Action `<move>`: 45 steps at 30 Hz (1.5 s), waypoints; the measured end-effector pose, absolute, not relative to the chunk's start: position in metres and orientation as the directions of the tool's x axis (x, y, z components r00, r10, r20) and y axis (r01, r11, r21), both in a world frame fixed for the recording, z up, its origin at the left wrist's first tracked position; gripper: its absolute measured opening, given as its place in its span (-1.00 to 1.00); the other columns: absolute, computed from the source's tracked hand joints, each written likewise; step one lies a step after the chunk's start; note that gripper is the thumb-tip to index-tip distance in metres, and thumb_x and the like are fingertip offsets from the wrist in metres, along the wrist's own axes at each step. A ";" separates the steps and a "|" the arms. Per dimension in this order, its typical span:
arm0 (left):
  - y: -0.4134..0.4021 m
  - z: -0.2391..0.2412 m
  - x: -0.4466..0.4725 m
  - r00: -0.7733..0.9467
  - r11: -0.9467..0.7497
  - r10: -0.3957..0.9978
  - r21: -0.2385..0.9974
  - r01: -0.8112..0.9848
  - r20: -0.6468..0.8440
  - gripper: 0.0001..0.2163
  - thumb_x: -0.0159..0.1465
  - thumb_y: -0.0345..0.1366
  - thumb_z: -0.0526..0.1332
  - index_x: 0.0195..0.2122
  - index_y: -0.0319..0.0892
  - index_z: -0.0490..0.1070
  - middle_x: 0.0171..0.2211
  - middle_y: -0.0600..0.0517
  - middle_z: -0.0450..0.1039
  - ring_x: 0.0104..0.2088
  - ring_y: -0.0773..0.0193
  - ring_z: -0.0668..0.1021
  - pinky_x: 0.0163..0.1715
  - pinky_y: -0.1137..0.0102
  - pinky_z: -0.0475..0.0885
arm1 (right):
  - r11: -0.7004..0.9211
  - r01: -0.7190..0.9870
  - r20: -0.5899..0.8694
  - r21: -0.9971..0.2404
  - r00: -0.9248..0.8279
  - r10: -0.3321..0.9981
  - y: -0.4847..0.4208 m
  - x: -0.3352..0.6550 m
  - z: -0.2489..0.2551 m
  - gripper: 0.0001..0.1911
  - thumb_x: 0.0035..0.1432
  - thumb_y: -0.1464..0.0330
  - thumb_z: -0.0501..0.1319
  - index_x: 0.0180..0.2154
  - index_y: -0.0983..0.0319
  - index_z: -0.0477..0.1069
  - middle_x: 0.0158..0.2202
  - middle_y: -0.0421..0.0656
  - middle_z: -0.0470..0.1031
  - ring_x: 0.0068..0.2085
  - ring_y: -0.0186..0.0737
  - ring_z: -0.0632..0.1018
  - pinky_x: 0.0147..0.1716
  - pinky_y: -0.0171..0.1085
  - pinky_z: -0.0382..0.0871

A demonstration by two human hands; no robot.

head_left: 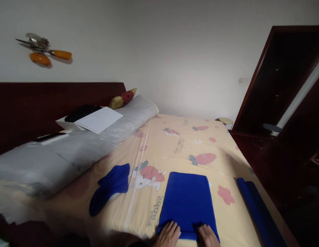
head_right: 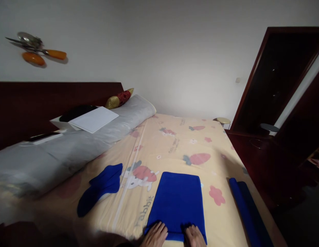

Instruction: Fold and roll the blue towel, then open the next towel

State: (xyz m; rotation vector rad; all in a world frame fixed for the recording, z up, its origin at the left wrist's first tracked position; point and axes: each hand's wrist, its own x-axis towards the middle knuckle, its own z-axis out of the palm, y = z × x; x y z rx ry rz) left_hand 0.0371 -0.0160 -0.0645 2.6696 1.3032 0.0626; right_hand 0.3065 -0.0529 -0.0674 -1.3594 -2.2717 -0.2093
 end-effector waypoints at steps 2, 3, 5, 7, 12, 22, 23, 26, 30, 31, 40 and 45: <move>-0.013 -0.065 0.034 0.633 -0.632 0.774 0.094 0.769 0.016 -0.63 0.27 -0.38 0.06 0.11 -0.04 0.29 0.11 -0.07 0.41 0.14 0.02 0.42 0.11 0.19 0.39 | 0.479 0.878 0.578 0.004 -0.392 0.716 -0.050 0.309 -0.067 -0.69 0.08 0.35 0.17 -0.08 0.08 0.41 -0.22 -0.21 0.60 -0.23 -0.16 0.58 -0.22 -0.28 0.41; -0.012 -0.065 0.033 0.646 -0.649 0.761 0.058 0.759 0.066 -0.59 0.23 -0.45 0.08 0.12 -0.06 0.28 0.10 -0.04 0.43 0.12 0.05 0.43 0.10 0.22 0.40 | 0.469 0.881 0.614 0.067 -0.407 0.677 -0.049 0.309 -0.067 -0.71 0.10 0.31 0.17 -0.10 0.09 0.43 -0.20 -0.20 0.60 -0.23 -0.14 0.59 -0.23 -0.26 0.41; -0.013 -0.063 0.030 0.684 -0.695 0.708 -0.002 0.719 0.177 -0.52 0.19 -0.51 0.08 0.14 -0.08 0.24 0.08 -0.01 0.44 0.10 0.10 0.45 0.08 0.27 0.40 | 0.489 0.857 0.626 0.161 -0.472 0.620 -0.047 0.304 -0.069 -0.75 0.16 0.26 0.16 -0.11 0.11 0.45 -0.17 -0.20 0.60 -0.23 -0.16 0.59 -0.26 -0.27 0.43; -0.014 -0.058 0.030 0.747 -0.765 0.615 -0.042 0.643 0.251 -0.55 0.24 -0.46 0.07 0.17 -0.10 0.21 0.09 0.01 0.44 0.07 0.15 0.47 0.07 0.31 0.40 | 0.552 0.813 0.607 0.187 -0.537 0.585 -0.045 0.291 -0.072 -0.74 0.22 0.28 0.11 -0.08 0.12 0.45 -0.15 -0.22 0.60 -0.20 -0.23 0.59 -0.25 -0.32 0.44; -0.015 -0.040 0.039 0.840 -0.879 0.463 0.027 0.476 0.281 -0.51 0.35 -0.19 0.06 0.29 -0.11 0.03 0.17 0.04 0.36 0.11 0.24 0.44 0.10 0.40 0.36 | 0.602 0.798 0.641 0.037 -0.481 0.598 -0.047 0.259 -0.078 -0.71 0.28 0.42 0.03 -0.05 0.17 0.44 -0.14 -0.21 0.60 -0.17 -0.34 0.58 -0.19 -0.43 0.44; 0.004 0.004 -0.026 0.819 -0.828 0.548 -0.033 0.560 0.170 -0.39 0.34 -0.32 0.03 0.35 -0.07 -0.25 0.32 0.11 0.08 0.27 0.34 0.20 0.25 0.37 0.15 | 0.531 0.757 0.564 0.381 -0.645 0.515 -0.052 0.356 -0.057 -0.65 0.25 0.33 0.03 -0.01 0.28 0.44 -0.05 -0.13 0.56 -0.08 -0.26 0.58 -0.15 -0.41 0.48; 0.003 0.006 -0.028 0.818 -0.824 0.552 -0.045 0.565 0.160 -0.39 0.33 -0.35 0.03 0.35 -0.08 -0.26 0.32 0.09 0.08 0.28 0.32 0.19 0.26 0.33 0.15 | 0.517 0.765 0.573 0.384 -0.637 0.516 -0.053 0.361 -0.058 -0.65 0.24 0.32 0.04 -0.01 0.27 0.44 -0.06 -0.12 0.56 -0.08 -0.25 0.58 -0.15 -0.39 0.48; -0.003 0.004 -0.015 0.827 -0.834 0.533 -0.054 0.549 0.177 -0.33 0.26 -0.49 0.01 0.35 -0.09 -0.25 0.30 0.08 0.11 0.27 0.27 0.20 0.25 0.27 0.16 | 0.530 0.767 0.593 0.362 -0.628 0.504 -0.052 0.353 -0.067 -0.63 0.25 0.34 0.04 0.04 0.28 0.40 -0.03 -0.09 0.55 -0.04 -0.21 0.56 -0.09 -0.35 0.47; -0.011 -0.013 0.032 0.895 -0.915 0.373 -0.061 0.399 0.245 -0.41 0.31 -0.41 0.01 0.34 -0.10 -0.17 0.27 0.10 0.19 0.23 0.33 0.28 0.20 0.41 0.22 | 0.627 0.718 0.622 0.302 -0.647 0.442 -0.042 0.304 -0.078 -0.59 0.27 0.43 -0.02 0.12 0.24 0.32 0.00 -0.15 0.52 0.00 -0.29 0.53 -0.04 -0.39 0.42; -0.012 -0.017 0.043 0.893 -0.914 0.364 -0.083 0.397 0.264 -0.44 0.33 -0.38 0.00 0.34 -0.12 -0.16 0.26 0.09 0.20 0.22 0.36 0.30 0.18 0.45 0.24 | 0.635 0.720 0.637 0.279 -0.633 0.439 -0.039 0.292 -0.078 -0.58 0.28 0.42 -0.02 0.14 0.23 0.29 -0.02 -0.16 0.54 -0.01 -0.31 0.54 -0.05 -0.40 0.42; -0.007 -0.020 0.001 0.643 -0.607 0.640 -0.236 0.759 0.421 -0.42 0.32 -0.15 0.03 0.33 -0.16 -0.07 0.30 0.03 0.14 0.26 0.27 0.22 0.21 0.32 0.16 | 0.336 0.917 0.636 0.214 -0.392 0.665 -0.045 0.311 -0.055 -0.17 0.18 0.06 0.13 0.30 0.38 -0.06 0.07 -0.03 0.45 0.00 -0.07 0.54 -0.15 -0.18 0.52; -0.004 -0.028 0.002 0.614 -0.534 0.610 -0.312 0.786 0.501 -0.46 0.27 -0.30 0.02 0.30 -0.16 0.05 0.23 -0.01 0.27 0.24 0.17 0.27 0.21 0.14 0.12 | 0.306 0.928 0.714 0.214 -0.362 0.599 -0.040 0.311 -0.066 -0.25 0.20 0.18 0.07 0.30 0.43 -0.06 0.01 0.03 0.50 -0.05 -0.04 0.57 -0.16 -0.15 0.50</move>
